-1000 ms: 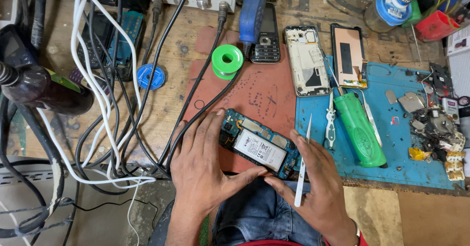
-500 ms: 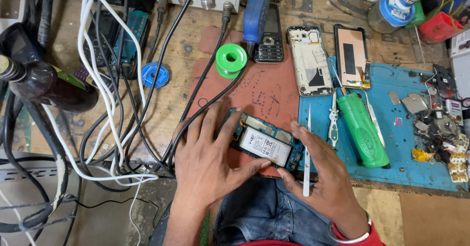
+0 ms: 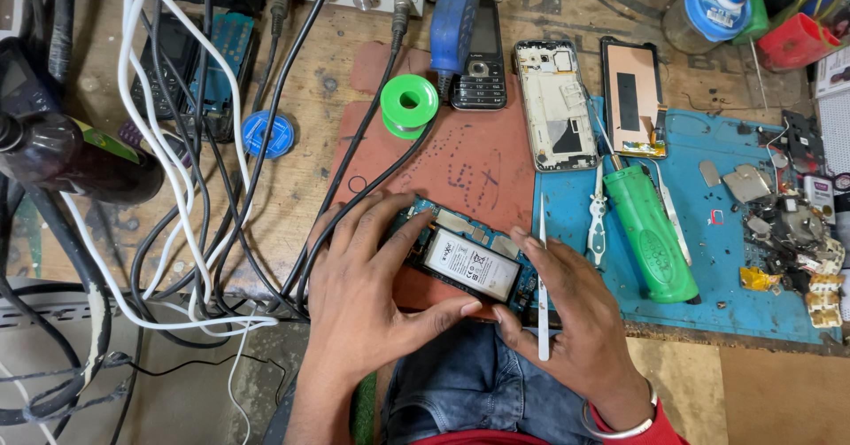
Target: The person works at a cluttered repair bench on a disassembled smartphone. They hold the phone chassis with its battery, pry at the board with a spudger, use a screwdriver on the device, lift out the motherboard, and clean the board and chassis with a brush.
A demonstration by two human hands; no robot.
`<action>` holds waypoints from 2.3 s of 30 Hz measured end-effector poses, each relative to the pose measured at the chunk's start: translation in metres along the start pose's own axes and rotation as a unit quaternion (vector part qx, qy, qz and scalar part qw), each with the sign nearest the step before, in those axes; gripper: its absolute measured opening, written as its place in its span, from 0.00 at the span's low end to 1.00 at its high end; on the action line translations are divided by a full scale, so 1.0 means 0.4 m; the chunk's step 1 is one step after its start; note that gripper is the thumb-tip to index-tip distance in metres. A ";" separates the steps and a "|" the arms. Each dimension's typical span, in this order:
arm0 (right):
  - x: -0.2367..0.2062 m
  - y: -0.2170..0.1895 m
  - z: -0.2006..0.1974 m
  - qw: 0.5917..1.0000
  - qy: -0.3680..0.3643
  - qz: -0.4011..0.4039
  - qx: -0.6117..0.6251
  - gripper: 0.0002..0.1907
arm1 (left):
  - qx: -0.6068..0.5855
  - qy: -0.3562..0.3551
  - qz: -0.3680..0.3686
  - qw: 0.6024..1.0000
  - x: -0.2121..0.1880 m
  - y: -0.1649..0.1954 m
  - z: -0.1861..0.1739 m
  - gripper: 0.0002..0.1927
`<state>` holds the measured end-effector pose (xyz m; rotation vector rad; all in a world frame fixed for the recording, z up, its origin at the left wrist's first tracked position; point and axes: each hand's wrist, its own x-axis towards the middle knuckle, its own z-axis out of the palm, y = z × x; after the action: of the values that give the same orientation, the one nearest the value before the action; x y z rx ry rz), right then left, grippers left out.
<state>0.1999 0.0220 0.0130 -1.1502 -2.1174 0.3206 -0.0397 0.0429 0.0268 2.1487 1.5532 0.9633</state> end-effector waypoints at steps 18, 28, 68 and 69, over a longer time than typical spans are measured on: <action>-0.006 0.013 -0.005 1.000 0.002 0.000 0.005 0.46 | 0.049 0.035 0.044 0.997 -0.027 0.036 0.058 0.49; -0.003 0.018 -0.006 1.000 0.007 -0.004 0.015 0.45 | 0.033 0.092 0.084 0.992 -0.060 0.015 0.093 0.45; 0.003 -0.020 -0.102 0.933 0.033 0.298 -0.199 0.17 | 0.008 -0.086 0.045 0.995 0.048 0.020 0.006 0.51; 0.003 -0.018 -0.102 0.934 0.017 0.282 -0.218 0.16 | 0.017 -0.073 0.043 0.996 0.044 0.024 0.010 0.50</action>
<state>0.2225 0.0145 0.0470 -2.0120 -1.8340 0.0771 -0.0269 0.0563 0.0356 2.2710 1.4270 0.7910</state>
